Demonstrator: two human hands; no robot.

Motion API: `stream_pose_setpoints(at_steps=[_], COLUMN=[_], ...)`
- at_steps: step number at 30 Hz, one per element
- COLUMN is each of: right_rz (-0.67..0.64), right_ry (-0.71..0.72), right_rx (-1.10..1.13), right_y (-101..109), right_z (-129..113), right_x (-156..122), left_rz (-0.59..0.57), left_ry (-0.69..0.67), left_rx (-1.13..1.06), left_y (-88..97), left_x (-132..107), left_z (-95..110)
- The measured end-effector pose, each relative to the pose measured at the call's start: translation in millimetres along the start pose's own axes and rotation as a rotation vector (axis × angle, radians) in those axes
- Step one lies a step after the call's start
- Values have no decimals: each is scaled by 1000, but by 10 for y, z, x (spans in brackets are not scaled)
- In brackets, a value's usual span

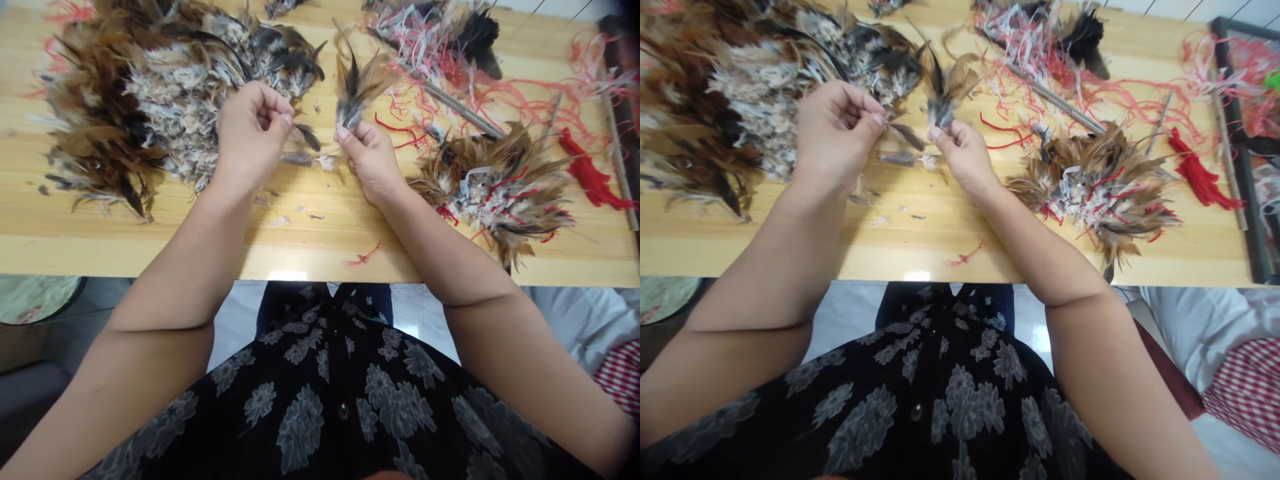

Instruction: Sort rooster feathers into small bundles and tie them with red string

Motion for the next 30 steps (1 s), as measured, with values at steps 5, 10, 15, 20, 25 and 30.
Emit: stream_pose_setpoints(at_steps=[5,10,15,20,25,30], right_rz=[43,28,13,13,19,6], right_ry=[-28,12,66,63,63,66], right_rx=[-38,-76,-84,-98,-104,-108], right_y=[-34,-63,-65,-91,-88,-103], right_z=[-155,-139,-47,-65,-80,-93], right_x=[-91,-101,-57,-75,-86,-87], left_rz=[-6,-80,-229,-196,-136,-148], left_ry=[-35,-5,-24,-64,-60,-1], left_rx=[67,93,95,170,244,71], left_y=[66,117,128,113,103,55], left_x=[-50,-5,202,251,79,31], left_z=[153,88,-356,-548,-190,-26])
Point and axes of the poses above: each hand's wrist, its own x-axis towards the middle knuckle, its own y-axis out of the back of the hand, z = x × y, the point moved 9 cm from there along x, towards the middle knuckle, and after that the axes turned 4 degrees about y, right-handed, at the moved point
